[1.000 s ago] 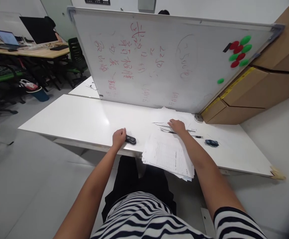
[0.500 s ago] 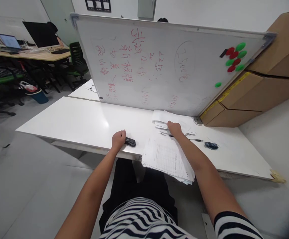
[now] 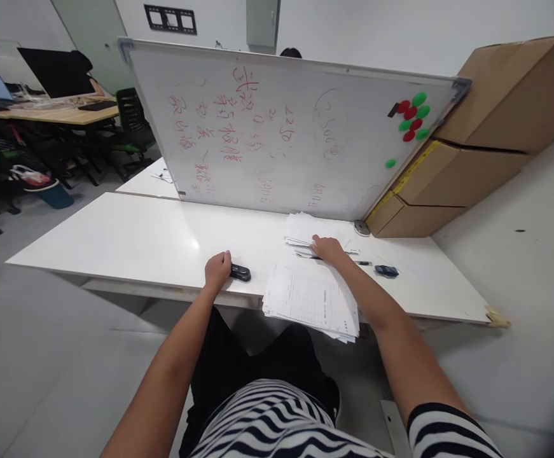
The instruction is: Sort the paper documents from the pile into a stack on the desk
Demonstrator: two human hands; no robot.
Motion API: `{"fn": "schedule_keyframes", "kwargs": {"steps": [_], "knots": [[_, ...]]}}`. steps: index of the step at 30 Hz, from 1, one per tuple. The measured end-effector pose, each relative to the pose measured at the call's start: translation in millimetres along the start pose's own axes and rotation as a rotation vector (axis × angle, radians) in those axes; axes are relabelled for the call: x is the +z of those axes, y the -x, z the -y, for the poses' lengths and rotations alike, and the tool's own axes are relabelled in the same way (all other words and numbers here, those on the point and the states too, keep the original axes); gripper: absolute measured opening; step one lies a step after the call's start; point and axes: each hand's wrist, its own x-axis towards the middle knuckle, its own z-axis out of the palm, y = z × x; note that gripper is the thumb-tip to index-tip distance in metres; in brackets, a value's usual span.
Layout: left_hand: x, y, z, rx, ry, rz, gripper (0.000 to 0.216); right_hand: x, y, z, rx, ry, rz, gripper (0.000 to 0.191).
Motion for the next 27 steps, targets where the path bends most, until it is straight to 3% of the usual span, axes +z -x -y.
{"fn": "schedule_keyframes", "kwargs": {"steps": [12,19,24,27], "knots": [[0.1,1.3,1.8,0.017,0.02,-0.006,0.045,-22.8,-3.6,-17.0,-0.056,-0.148,0.081,0.036],[3.0,-0.5,2.4,0.042,-0.054,-0.015,0.046,-22.1,0.4,3.5,0.083,-0.134,0.068,0.03],[4.8,-1.4,4.4,0.087,-0.179,-0.101,0.045,-44.7,10.5,15.9,0.159,-0.15,-0.02,0.031],[-0.9,2.0,4.4,0.178,-0.132,-0.146,0.039,-67.3,38.0,19.3,0.196,-0.214,-0.202,0.038]]}}
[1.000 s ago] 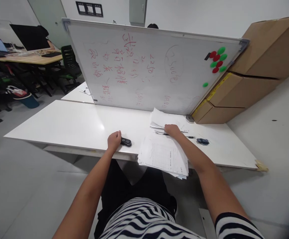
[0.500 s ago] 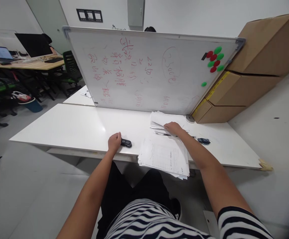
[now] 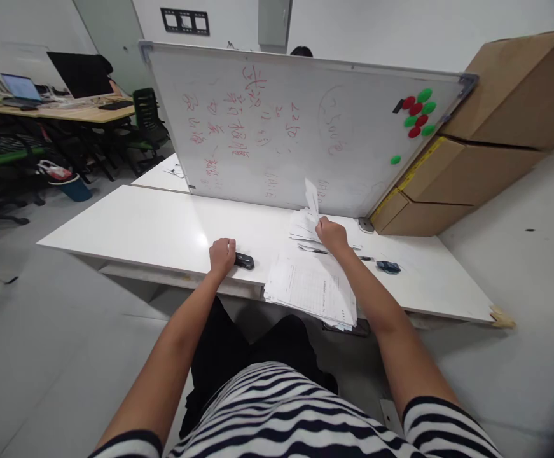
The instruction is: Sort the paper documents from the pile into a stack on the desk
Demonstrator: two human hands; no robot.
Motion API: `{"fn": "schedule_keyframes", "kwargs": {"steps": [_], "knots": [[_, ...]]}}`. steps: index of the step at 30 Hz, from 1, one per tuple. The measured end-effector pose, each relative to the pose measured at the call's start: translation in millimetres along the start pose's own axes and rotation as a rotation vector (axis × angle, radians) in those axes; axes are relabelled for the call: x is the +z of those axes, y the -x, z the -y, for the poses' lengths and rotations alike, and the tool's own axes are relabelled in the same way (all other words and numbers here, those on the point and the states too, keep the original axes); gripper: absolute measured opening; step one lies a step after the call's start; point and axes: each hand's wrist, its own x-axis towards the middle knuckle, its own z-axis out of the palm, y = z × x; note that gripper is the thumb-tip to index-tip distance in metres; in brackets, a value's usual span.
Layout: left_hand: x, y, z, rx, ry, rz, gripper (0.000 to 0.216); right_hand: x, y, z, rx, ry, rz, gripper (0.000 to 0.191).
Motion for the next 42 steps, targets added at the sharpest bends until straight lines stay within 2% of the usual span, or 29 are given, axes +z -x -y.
{"fn": "schedule_keyframes", "kwargs": {"steps": [3,5,6,8,10,12,14,18,24,28,32,36,39,42], "knots": [[-13.8,4.2,-15.7,0.152,0.15,-0.095,0.039,-21.3,46.0,-0.2,-0.033,-0.368,-0.322,0.033],[-24.2,7.4,-39.6,0.192,0.322,-0.101,0.049,-25.2,81.3,0.1,-0.045,-0.607,-0.436,0.03],[-28.6,9.2,-54.6,0.191,0.443,-0.055,0.057,-23.8,97.5,1.1,-0.035,-0.694,-0.456,0.029],[-34.0,13.5,-86.2,0.153,0.742,0.161,0.067,-15.1,124.0,4.8,-0.025,-0.839,-0.457,0.027],[-33.1,19.1,-113.3,0.016,0.991,0.393,0.07,-1.6,142.0,9.8,0.017,-0.971,-0.411,0.025],[-27.0,26.2,-130.8,-0.128,1.11,0.511,0.065,13.2,153.8,14.4,0.098,-1.085,-0.329,0.026],[-19.5,33.8,-138.8,-0.192,1.106,0.503,0.056,25.6,162.3,17.1,0.184,-1.179,-0.246,0.028],[-16.3,43.9,-143.7,-0.169,0.994,0.399,0.042,33.0,174.3,16.7,0.274,-1.363,-0.203,0.038],[-41.5,46.1,-161.4,-0.074,0.905,0.31,0.033,10.8,181.6,13.3,0.278,-1.596,-0.222,0.041],[-58.3,44.3,-170.3,0.053,0.83,0.266,0.033,-3.5,178.1,11.5,0.29,-1.674,-0.262,0.041],[-68.9,39.8,-169.2,0.138,0.756,0.328,0.038,-13.6,171.5,9.7,0.27,-1.846,-0.273,0.041],[-74.6,35.1,-167.1,0.111,0.688,0.392,0.046,-17.9,170.6,10.5,0.245,-1.937,-0.246,0.037],[-76.5,32.7,-168.6,0.108,0.705,0.415,0.048,-16.8,174.9,13.4,0.27,-1.899,-0.266,0.042],[-76.5,31.2,-169.9,0.102,0.759,0.433,0.048,-14.6,181.6,15.0,0.311,-1.753,-0.32,0.047]]}}
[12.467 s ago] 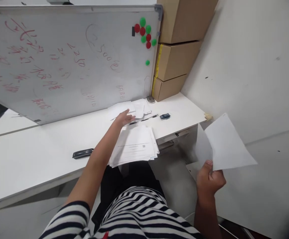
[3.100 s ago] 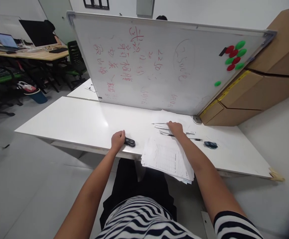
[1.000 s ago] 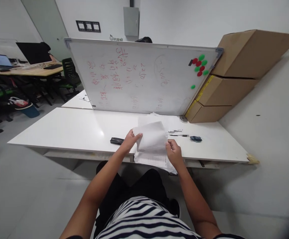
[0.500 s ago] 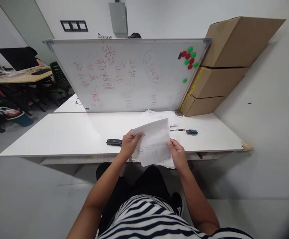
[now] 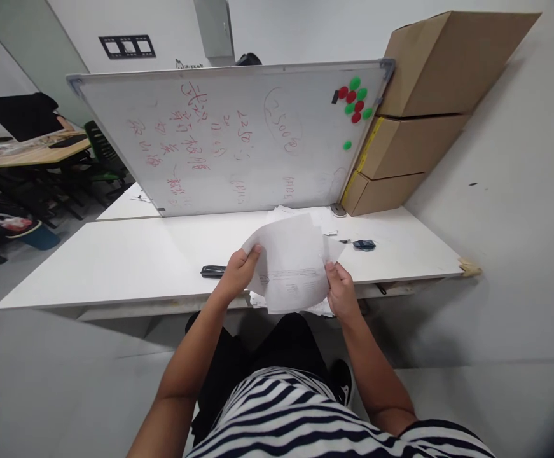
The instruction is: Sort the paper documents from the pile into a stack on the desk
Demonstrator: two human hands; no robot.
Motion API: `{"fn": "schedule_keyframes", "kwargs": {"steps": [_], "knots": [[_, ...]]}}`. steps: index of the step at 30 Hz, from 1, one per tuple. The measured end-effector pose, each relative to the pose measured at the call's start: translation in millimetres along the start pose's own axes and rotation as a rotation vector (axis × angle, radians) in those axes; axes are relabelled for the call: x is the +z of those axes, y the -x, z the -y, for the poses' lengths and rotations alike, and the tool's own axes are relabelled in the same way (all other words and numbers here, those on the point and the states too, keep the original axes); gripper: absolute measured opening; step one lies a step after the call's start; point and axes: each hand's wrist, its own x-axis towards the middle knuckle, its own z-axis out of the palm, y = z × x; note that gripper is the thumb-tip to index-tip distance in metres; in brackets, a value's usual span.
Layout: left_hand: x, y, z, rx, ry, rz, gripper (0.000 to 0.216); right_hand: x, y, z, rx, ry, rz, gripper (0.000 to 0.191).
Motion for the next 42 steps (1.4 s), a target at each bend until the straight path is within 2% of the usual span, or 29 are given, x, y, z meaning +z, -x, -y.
{"fn": "schedule_keyframes", "kwargs": {"steps": [3,9,15,20,27,30,34,37,42], "knots": [[-0.1,-0.9,1.5,-0.027,0.022,0.008,0.051,-2.5,5.7,0.3,-0.068,0.133,-0.035,0.05],[-1.1,0.4,4.2,-0.143,0.006,0.032,0.053,-4.6,7.5,0.9,-0.156,0.176,-0.056,0.046],[-2.2,1.9,7.7,-0.161,0.016,0.059,0.05,-12.8,-1.1,-6.0,0.035,-0.02,0.014,0.033],[-4.2,3.5,12.6,-0.176,0.049,0.094,0.05,-18.8,-3.6,-8.9,0.069,-0.063,0.089,0.026],[-1.6,6.0,18.5,-0.245,0.142,0.129,0.051,-14.2,1.0,-10.3,0.157,-0.195,0.036,0.026],[5.1,6.4,21.1,-0.246,0.168,0.151,0.051,-12.4,3.4,-10.6,0.196,-0.256,-0.053,0.027],[18.7,2.7,23.3,-0.177,0.219,0.082,0.047,-13.4,5.8,-12.9,0.25,-0.327,-0.221,0.03],[28.6,-2.3,23.9,-0.11,0.177,-0.039,0.041,-16.9,8.5,-14.5,0.221,-0.305,-0.246,0.03],[38.2,-10.9,26.7,-0.061,0.158,-0.146,0.039,-27.1,11.5,-17.1,0.187,-0.177,-0.298,0.035]]}}
